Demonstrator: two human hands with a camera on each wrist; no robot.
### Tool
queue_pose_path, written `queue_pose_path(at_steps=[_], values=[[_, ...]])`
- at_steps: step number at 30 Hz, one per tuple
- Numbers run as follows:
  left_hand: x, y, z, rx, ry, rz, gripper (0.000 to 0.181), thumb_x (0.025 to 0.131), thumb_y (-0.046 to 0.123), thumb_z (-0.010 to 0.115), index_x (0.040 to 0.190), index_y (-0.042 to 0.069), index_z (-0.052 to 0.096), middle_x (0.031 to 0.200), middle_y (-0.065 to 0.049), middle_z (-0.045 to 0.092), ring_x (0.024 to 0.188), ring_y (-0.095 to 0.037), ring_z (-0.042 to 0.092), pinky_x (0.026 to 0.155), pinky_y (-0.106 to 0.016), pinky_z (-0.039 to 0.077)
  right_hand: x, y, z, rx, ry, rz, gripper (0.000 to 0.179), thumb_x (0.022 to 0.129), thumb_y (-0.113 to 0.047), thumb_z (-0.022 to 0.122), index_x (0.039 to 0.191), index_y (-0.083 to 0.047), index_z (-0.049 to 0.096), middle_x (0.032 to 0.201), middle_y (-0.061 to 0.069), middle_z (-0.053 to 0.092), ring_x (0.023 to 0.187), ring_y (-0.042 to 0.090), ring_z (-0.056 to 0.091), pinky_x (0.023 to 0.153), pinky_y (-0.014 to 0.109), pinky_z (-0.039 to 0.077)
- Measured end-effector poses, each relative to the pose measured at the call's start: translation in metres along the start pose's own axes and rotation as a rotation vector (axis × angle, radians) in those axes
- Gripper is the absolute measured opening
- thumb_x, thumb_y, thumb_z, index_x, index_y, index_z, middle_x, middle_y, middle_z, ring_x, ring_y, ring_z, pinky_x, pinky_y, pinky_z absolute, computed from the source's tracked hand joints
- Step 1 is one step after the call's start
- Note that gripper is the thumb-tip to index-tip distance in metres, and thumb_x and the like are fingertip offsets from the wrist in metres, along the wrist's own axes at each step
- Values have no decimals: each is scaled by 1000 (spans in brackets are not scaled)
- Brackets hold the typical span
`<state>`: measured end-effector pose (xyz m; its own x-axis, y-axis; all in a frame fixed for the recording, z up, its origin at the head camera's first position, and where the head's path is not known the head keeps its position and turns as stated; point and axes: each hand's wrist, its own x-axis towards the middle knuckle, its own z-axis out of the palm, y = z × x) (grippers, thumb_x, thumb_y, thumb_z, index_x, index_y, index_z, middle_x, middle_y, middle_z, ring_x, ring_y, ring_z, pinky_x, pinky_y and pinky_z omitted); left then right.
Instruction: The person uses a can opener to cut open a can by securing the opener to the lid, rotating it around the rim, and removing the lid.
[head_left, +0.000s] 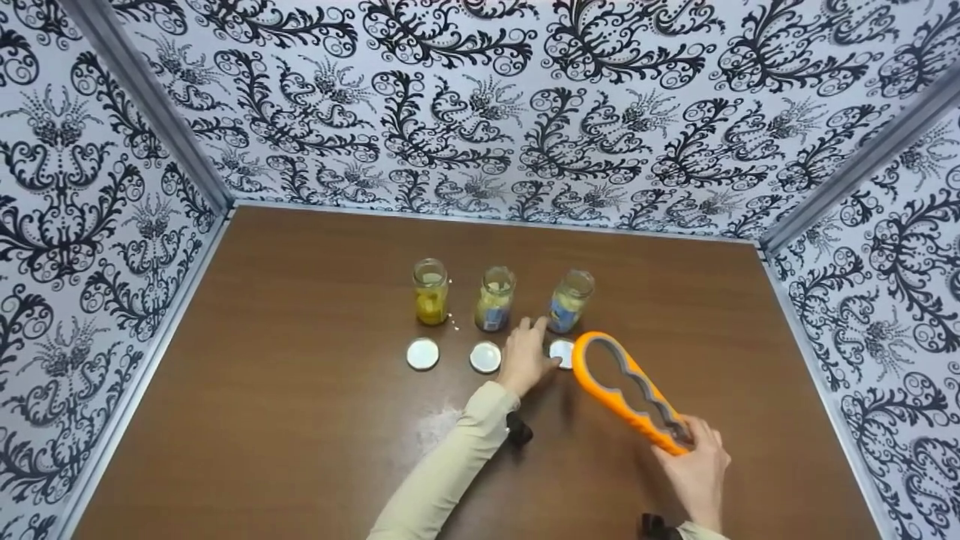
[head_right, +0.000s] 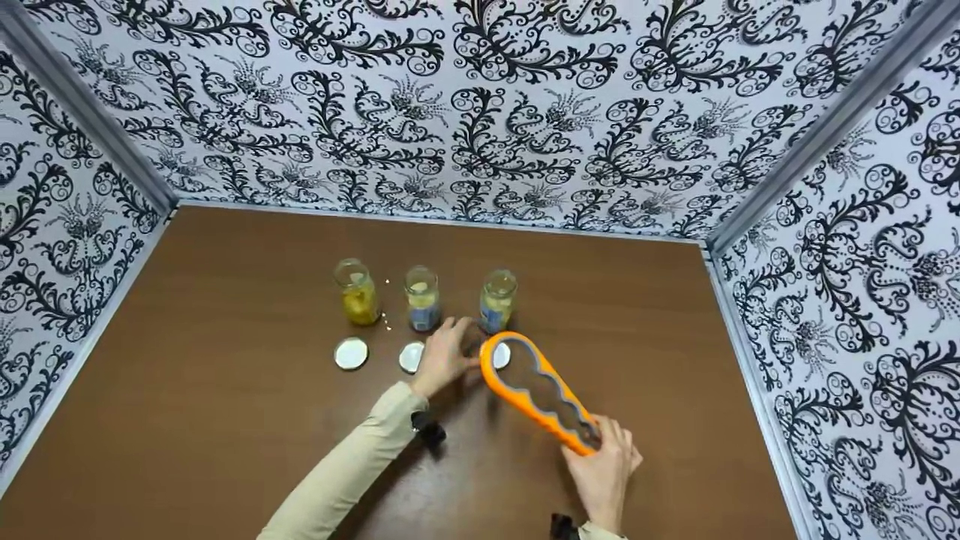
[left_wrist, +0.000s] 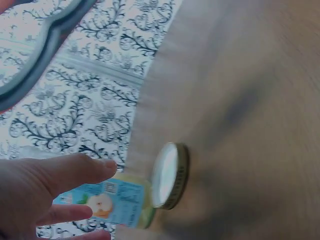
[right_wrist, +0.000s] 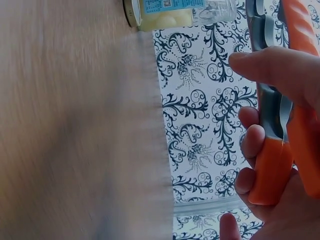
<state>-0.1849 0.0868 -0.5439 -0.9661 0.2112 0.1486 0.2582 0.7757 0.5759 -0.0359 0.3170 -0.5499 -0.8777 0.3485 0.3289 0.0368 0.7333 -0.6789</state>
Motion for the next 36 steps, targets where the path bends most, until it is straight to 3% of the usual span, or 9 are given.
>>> queue_pose_path(at_steps=[8,15,22,29,36], values=[[-9,-6,-15,-16,4,28,64,69,22,88,124,9,60,109,-13,61,90,-32,62,72,-42,52,-4,4,-2,-12,-5,32,44,57,7,82,97,6,64,89,22,63,87,34,49,81,56,27],[-21,-19,-26,-14,35,49,64,68,22,88,124,10,59,110,-13,61,92,-33,62,72,-43,53,-7,8,-2,-27,-56,1,44,56,7,82,97,5,65,89,20,64,87,31,48,81,56,25],[-38,-42,-34,-54,119,97,64,64,12,90,119,2,59,107,-17,60,89,-38,61,78,-47,50,-7,11,-3,-31,-122,-60,46,54,8,84,95,1,65,89,14,63,85,26,45,84,57,22],[-52,-70,-47,-143,161,55,64,63,4,86,120,-1,59,110,-20,60,94,-41,59,84,-49,48,-5,12,4,-25,-201,-161,49,50,8,86,93,-2,65,89,11,63,85,25,45,84,58,23],[-75,-95,-74,-106,188,16,67,61,2,84,122,-3,57,109,-22,59,97,-41,59,83,-52,48,-4,8,9,-60,-306,-219,51,48,7,86,93,-3,65,91,9,62,87,29,47,82,59,23]])
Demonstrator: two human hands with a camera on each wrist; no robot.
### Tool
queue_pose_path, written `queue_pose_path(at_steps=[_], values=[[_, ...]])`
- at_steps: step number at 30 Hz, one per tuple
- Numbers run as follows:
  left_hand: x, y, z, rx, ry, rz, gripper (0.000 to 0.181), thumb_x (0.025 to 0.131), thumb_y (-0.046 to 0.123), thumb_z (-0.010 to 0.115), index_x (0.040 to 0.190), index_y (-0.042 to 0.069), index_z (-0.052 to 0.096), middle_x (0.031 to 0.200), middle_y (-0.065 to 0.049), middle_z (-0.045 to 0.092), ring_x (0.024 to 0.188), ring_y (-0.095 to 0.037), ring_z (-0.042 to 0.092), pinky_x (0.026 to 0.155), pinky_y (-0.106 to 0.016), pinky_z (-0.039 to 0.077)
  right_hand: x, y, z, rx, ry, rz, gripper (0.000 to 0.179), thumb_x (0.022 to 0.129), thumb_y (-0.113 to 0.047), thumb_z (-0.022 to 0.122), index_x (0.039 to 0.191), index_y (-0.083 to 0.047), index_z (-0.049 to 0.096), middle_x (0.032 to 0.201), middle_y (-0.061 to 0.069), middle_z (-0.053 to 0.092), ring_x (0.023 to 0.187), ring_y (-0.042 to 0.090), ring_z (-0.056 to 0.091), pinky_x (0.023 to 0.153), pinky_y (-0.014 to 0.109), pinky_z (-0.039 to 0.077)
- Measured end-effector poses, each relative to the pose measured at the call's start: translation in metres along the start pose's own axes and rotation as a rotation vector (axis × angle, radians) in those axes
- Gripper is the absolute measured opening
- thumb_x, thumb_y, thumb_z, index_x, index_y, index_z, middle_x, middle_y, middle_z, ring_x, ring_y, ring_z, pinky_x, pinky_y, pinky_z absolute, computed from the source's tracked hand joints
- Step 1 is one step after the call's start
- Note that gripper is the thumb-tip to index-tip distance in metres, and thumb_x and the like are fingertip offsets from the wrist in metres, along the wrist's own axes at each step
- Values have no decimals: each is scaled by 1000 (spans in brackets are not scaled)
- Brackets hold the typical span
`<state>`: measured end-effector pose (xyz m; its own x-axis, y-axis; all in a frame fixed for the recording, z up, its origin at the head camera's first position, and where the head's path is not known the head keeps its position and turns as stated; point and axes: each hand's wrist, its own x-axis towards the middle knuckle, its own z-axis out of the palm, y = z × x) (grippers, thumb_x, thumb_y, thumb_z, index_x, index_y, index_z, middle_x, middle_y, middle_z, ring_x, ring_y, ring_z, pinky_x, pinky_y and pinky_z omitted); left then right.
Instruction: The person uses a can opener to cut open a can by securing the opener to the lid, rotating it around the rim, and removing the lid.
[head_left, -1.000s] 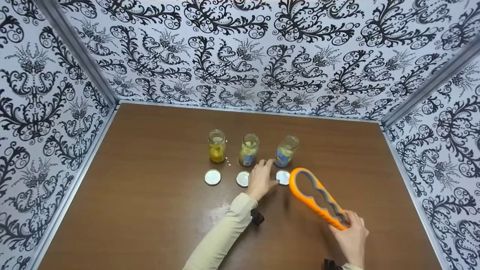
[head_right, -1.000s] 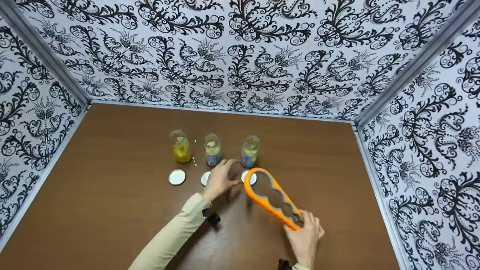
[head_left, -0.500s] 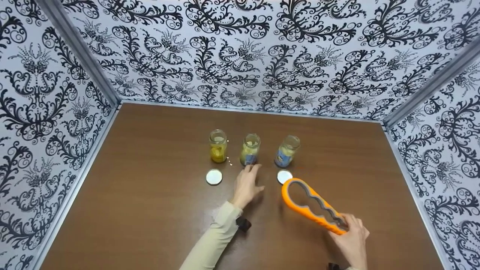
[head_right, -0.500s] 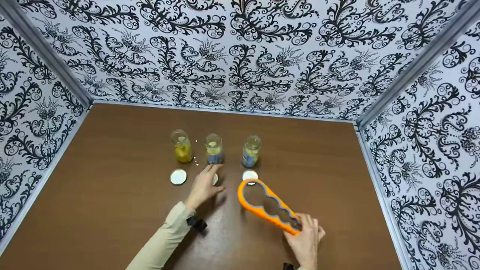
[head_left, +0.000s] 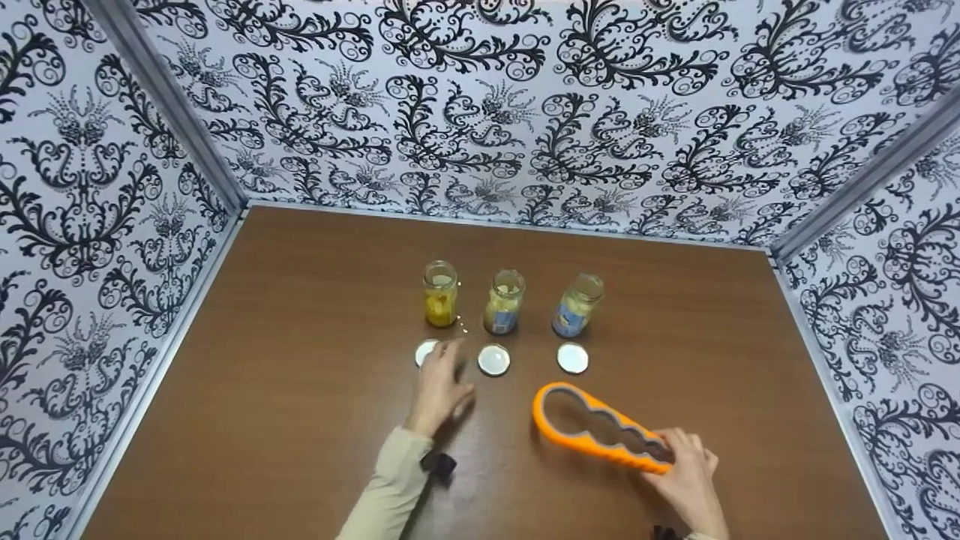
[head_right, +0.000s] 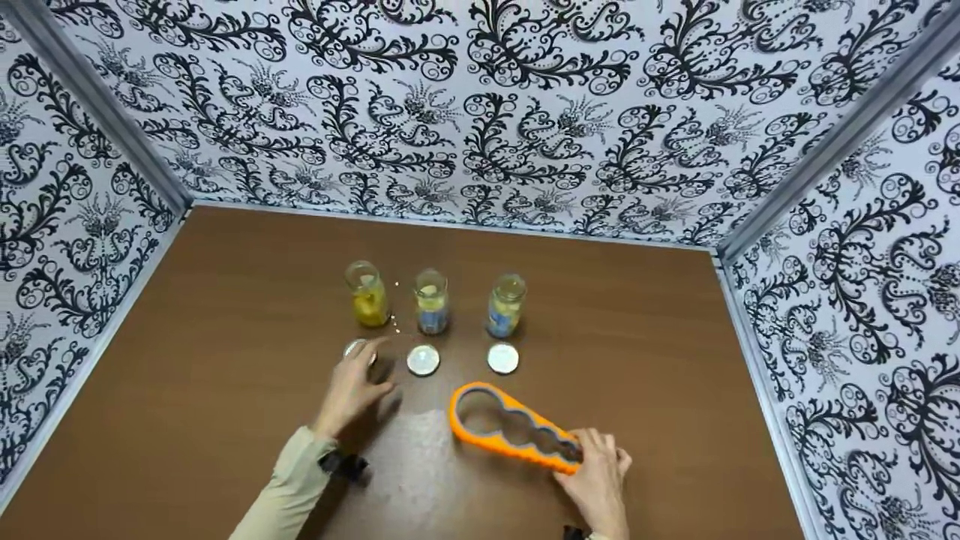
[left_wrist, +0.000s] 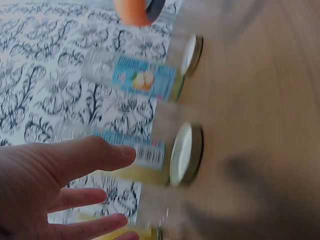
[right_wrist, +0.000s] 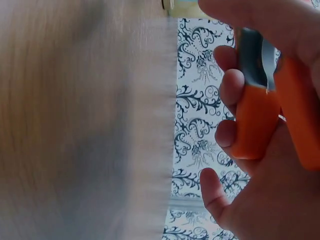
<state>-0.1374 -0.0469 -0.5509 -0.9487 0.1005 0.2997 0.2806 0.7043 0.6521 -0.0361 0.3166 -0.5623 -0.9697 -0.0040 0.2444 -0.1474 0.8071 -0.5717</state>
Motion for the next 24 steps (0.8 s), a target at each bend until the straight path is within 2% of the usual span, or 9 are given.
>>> queue_pose_path(at_steps=[5,10,18,24], values=[[-6,-11,-14,-16,38,-47,64,61,0,82,120,-5,58,114,-25,57,99,-45,57,84,-55,46,5,-4,4,-40,-41,-22,51,49,0,90,94,-4,64,89,6,61,86,28,46,81,57,23],[-10,-17,-16,-19,52,-86,61,63,1,83,119,-3,59,115,-24,58,99,-46,57,83,-58,45,10,-5,11,-93,-86,-53,50,50,-1,88,93,-6,64,88,3,60,87,27,46,79,54,23],[-12,-23,-19,-23,37,-110,60,65,2,82,120,-2,58,115,-25,58,101,-47,56,85,-59,44,19,-21,27,-172,-226,-40,49,56,-6,89,99,-5,64,96,6,61,96,33,47,85,60,22],[-14,-28,-22,-13,41,-109,59,65,1,82,119,-3,59,113,-24,59,99,-46,56,84,-59,44,26,-36,43,-226,-262,-132,54,58,-11,89,106,-4,63,102,9,60,98,33,47,87,60,23]])
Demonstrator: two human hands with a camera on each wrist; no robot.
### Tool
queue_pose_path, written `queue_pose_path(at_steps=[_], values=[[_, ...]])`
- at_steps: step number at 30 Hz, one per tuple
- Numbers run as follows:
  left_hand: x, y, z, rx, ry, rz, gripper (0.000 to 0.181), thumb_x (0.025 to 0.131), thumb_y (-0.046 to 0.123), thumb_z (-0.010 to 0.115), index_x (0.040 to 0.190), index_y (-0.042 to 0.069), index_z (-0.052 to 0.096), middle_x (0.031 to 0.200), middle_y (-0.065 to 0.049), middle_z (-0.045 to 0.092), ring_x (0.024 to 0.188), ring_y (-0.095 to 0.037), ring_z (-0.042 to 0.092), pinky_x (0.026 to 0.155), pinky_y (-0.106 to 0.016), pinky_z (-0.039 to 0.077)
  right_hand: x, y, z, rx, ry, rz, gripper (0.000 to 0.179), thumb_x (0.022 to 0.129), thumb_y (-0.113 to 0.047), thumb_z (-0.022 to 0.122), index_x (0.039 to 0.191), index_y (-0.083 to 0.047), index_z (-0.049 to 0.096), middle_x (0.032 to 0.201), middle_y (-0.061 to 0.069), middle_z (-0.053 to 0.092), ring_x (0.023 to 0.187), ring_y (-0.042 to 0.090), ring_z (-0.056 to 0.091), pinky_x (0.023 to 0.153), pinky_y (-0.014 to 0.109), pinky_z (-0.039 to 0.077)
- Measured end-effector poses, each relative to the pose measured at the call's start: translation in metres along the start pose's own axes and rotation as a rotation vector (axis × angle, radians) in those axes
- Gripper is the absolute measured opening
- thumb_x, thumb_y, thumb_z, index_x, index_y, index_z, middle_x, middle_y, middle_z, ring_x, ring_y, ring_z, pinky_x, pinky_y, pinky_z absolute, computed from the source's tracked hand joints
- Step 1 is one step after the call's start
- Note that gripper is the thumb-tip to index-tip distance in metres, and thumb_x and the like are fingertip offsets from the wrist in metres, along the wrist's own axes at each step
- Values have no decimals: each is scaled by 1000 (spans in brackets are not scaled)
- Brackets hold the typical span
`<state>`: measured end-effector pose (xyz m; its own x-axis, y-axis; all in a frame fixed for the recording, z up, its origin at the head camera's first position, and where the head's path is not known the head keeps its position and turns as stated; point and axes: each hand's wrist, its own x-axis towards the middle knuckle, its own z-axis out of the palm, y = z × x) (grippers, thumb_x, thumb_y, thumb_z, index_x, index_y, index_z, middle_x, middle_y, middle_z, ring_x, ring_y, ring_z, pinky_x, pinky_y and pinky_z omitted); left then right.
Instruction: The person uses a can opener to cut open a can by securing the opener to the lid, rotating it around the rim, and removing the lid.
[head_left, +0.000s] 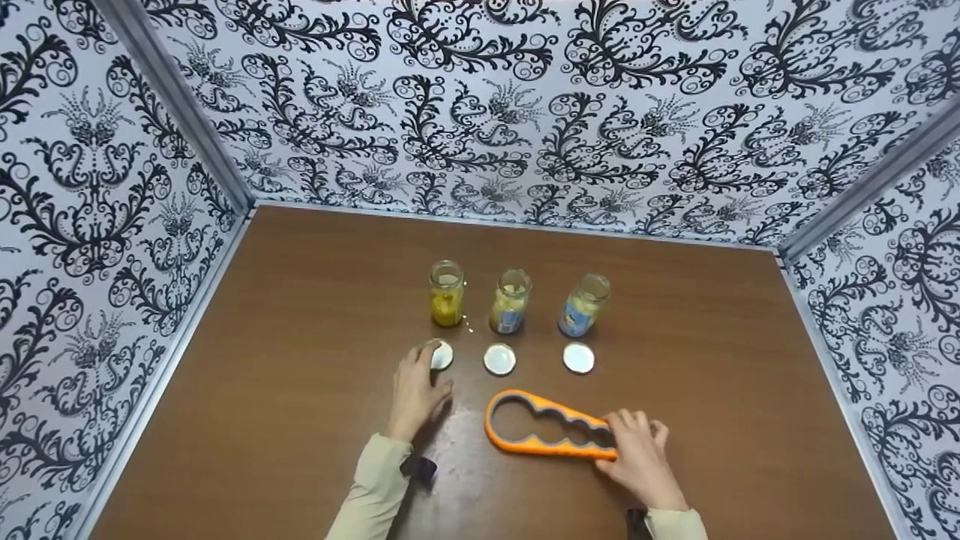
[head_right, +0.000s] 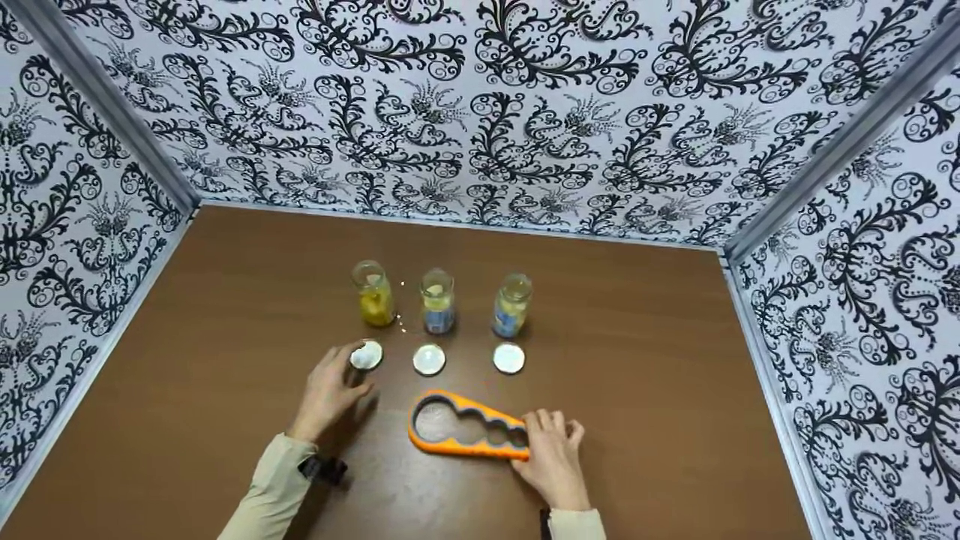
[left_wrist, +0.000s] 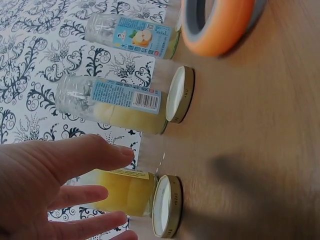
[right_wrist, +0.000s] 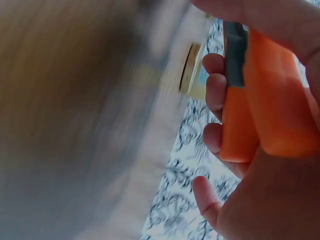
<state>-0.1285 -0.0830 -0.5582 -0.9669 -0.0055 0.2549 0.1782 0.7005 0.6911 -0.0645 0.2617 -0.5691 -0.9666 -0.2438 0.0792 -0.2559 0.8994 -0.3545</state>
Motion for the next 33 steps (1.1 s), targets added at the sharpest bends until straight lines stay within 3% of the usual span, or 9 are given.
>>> queue_pose_path(at_steps=[9,17,21,33], values=[[-3,-4,-2,24,-7,15,61,62,1,82,118,-3,59,107,-21,59,94,-45,56,79,-58,44,12,-19,10,-92,-38,-141,54,62,-15,86,109,-5,63,101,7,58,98,30,48,86,59,27],[-7,-6,0,34,-21,14,60,62,0,82,118,-3,59,104,-21,58,92,-45,56,79,-57,45,20,-28,16,-60,-54,-230,54,63,-16,88,109,-4,64,98,5,55,91,28,50,77,51,38],[-9,-4,2,36,-29,28,58,64,2,82,117,-3,59,105,-22,58,92,-45,56,78,-58,44,24,-31,17,-39,-60,-241,54,64,-16,88,111,-2,65,98,6,53,89,26,50,73,45,42],[-12,-6,3,58,-50,26,57,65,3,82,117,-3,59,107,-23,57,92,-46,56,78,-58,45,27,-34,17,11,-71,-251,52,69,-15,87,114,-2,65,102,5,56,93,24,54,78,45,46]])
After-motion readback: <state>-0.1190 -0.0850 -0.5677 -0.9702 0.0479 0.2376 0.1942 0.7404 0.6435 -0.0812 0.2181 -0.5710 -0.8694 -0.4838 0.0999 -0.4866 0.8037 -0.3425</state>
